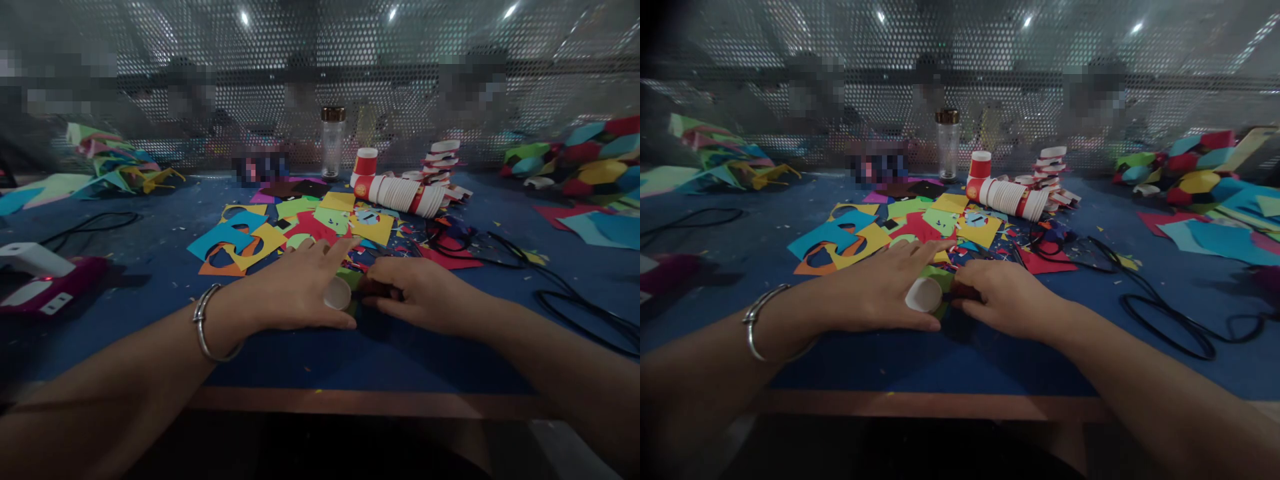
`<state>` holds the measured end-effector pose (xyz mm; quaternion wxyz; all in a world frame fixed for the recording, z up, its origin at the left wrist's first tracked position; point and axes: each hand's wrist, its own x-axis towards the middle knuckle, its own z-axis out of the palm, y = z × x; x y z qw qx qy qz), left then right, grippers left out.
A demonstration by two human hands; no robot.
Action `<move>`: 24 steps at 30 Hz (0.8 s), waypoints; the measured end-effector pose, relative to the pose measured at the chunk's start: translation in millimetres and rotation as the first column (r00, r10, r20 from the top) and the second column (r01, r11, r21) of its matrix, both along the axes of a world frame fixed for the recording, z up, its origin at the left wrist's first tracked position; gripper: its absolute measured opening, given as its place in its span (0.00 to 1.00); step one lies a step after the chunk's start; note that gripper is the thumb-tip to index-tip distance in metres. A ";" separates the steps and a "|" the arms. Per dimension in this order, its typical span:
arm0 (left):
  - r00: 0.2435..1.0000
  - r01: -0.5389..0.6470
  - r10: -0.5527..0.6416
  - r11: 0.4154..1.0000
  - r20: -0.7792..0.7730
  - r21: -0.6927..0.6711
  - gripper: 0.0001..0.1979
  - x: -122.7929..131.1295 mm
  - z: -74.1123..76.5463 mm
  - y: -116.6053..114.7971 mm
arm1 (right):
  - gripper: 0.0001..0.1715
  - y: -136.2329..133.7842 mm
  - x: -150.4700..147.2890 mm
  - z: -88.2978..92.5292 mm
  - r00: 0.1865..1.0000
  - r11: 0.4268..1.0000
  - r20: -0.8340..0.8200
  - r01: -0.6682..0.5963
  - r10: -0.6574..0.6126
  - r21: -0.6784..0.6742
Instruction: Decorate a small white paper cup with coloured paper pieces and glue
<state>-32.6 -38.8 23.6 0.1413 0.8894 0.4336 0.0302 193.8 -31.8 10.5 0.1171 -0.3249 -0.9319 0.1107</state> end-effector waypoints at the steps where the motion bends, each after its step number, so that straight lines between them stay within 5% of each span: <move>1: 1.000 0.013 -0.013 1.000 0.007 0.002 0.55 -0.1 0.2 -0.2 | 0.02 -0.2 -0.3 -0.4 1.000 1.000 0.006 0.000 0.000 0.011; 8: 0.999 0.018 -0.019 0.999 0.027 0.026 0.56 -11.8 5.8 3.6 | 0.05 1.5 1.3 -2.7 0.999 0.998 0.031 -0.015 0.013 0.063; 11: 1.000 -0.019 0.018 0.998 0.017 0.066 0.42 -25.9 13.0 14.6 | 0.07 2.2 2.3 -3.5 0.999 0.998 0.029 -0.014 0.012 0.066; 16: 0.967 -0.137 0.122 0.989 -0.226 -0.054 0.18 -33.8 20.9 30.9 | 0.10 2.6 2.3 -3.6 1.000 1.000 -0.002 0.011 -0.011 0.009; 24: 0.971 -0.159 0.128 0.976 -0.201 -0.151 0.12 -23.6 19.7 29.7 | 0.10 2.5 3.6 -2.6 0.999 0.999 0.030 0.042 -0.042 -0.007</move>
